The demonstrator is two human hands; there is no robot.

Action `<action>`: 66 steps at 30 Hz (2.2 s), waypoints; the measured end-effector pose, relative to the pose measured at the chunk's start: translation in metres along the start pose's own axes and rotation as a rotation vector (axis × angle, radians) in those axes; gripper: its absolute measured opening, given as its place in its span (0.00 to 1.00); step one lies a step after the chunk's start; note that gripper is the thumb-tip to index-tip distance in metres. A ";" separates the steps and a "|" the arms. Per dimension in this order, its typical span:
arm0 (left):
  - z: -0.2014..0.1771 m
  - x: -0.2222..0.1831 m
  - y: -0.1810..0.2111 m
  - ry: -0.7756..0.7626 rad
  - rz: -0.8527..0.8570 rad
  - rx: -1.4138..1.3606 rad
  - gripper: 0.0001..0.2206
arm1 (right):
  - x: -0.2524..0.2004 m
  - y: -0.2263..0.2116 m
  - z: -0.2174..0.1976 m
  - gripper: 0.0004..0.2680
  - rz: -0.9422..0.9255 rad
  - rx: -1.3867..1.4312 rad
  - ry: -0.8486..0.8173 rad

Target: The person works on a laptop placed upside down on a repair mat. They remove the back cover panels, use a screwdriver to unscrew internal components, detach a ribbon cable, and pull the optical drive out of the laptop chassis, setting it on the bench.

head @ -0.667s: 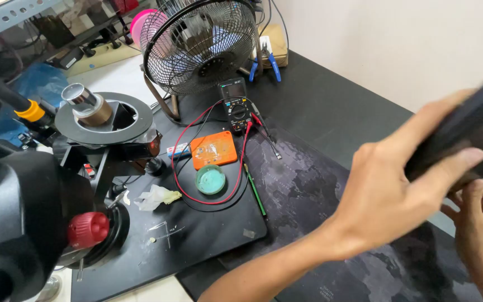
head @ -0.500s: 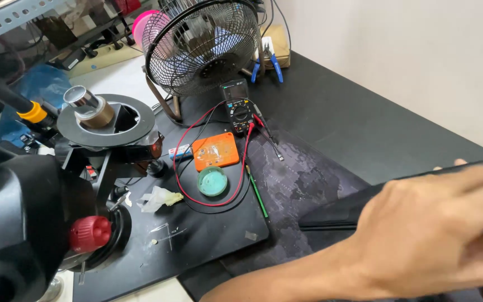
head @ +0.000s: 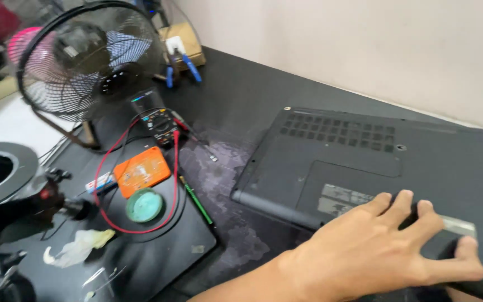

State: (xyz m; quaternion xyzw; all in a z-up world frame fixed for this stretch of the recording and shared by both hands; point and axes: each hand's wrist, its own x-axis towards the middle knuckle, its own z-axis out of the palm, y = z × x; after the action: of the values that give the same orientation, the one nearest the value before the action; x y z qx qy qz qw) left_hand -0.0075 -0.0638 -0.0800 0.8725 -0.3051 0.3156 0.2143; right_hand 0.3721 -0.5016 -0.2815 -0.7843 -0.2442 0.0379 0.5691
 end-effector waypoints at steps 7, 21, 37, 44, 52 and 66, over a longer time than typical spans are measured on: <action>0.005 0.009 -0.010 -0.203 -0.006 -0.365 0.46 | -0.058 -0.013 0.070 0.18 0.082 0.179 0.061; 0.024 0.018 -0.028 -0.538 -0.057 -0.085 0.60 | 0.032 0.120 0.074 0.17 0.170 0.589 0.072; 0.028 0.016 -0.033 -0.569 -0.113 0.054 0.56 | 0.029 -0.200 0.178 0.18 0.520 0.711 0.182; 0.006 0.010 -0.088 -0.623 -0.263 -0.322 0.44 | 0.025 -0.203 0.224 0.14 0.634 0.648 0.155; -0.045 -0.014 -0.173 -0.514 -1.094 0.138 0.43 | 0.025 -0.203 0.234 0.19 0.596 0.441 -0.063; -0.029 -0.059 -0.217 -0.734 -1.215 0.230 0.51 | 0.030 -0.201 0.251 0.16 0.084 -0.380 -0.115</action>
State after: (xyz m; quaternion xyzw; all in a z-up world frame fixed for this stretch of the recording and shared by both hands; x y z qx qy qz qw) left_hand 0.0892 0.1330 -0.1396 0.9550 0.2172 -0.1429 0.1426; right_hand 0.2456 -0.2223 -0.1796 -0.8836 -0.2461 0.0595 0.3939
